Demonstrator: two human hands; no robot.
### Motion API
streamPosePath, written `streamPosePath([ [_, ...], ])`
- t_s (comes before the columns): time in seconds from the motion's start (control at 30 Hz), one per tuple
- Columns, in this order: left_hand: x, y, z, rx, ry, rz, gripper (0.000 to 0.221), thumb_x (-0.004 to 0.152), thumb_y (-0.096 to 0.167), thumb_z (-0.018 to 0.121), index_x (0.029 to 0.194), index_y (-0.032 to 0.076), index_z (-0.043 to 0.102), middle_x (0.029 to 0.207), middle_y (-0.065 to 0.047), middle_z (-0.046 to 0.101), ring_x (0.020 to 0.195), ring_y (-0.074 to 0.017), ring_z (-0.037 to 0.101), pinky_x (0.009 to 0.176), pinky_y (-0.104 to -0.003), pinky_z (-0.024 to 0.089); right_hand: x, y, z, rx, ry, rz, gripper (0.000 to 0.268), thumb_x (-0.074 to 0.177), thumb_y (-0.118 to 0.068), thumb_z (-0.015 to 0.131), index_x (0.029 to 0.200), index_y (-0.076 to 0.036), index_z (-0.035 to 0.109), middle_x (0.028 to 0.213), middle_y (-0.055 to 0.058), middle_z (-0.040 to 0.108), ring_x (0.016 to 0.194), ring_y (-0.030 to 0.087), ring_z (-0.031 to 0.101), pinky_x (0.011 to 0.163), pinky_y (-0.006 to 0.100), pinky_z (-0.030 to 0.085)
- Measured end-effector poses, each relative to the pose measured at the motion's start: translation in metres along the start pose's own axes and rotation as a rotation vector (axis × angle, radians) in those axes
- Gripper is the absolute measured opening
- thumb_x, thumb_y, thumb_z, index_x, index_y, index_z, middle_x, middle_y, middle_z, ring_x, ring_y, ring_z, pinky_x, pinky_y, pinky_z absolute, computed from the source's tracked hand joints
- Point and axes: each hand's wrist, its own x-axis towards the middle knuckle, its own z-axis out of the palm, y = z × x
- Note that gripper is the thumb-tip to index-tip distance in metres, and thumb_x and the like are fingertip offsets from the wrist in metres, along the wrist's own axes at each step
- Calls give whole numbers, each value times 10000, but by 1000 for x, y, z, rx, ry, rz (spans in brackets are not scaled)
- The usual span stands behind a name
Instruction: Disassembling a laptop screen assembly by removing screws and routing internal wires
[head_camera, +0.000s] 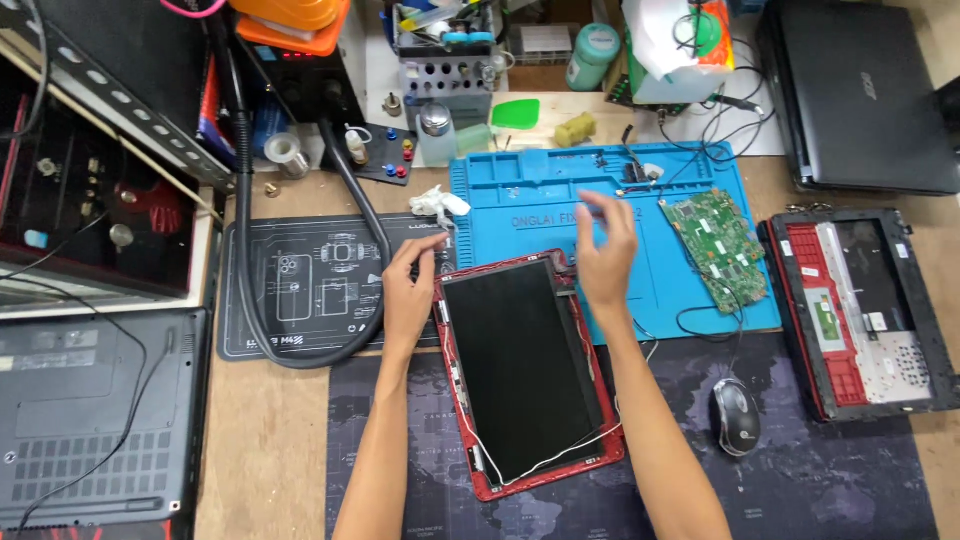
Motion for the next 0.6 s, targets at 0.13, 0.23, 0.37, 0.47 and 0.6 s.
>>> streamPosePath([
  [0.13,-2,2,3,13,6,0,348,998,-29,508,1159,131,772,951,-123,720,1020,-301,696,975,-450,500,-31,35,-27,10,-20,204,260,1099,-283,622,1224,-59,662,1001,142,610,906,247,644,853,390,539],
  [0.23,-4,2,4,30,-6,7,344,1003,-28,507,1155,132,771,956,-117,716,1029,-309,696,982,-447,500,-35,41,-30,11,-147,256,317,1029,-338,723,1174,-57,711,890,124,659,793,198,643,786,340,530],
  [0.37,-6,5,7,57,-9,10,329,1008,-5,520,1167,138,770,971,-102,723,1029,-286,699,985,-437,502,-36,53,-24,40,-219,256,200,967,-275,756,1140,-175,750,841,50,740,753,128,646,760,303,488],
  [0.47,-5,-1,6,90,-8,36,295,1007,34,551,1180,137,767,987,-109,725,1035,-289,697,975,-428,504,-33,46,-27,236,-141,321,167,991,-199,711,1155,-178,735,855,48,725,773,95,606,792,280,488],
  [0.6,-7,-10,17,193,-31,114,224,1029,133,606,1200,127,750,1001,-114,712,1002,-310,695,932,-417,506,-32,48,-33,520,12,358,146,999,-70,676,1144,-58,694,871,85,688,769,128,642,808,298,536],
])
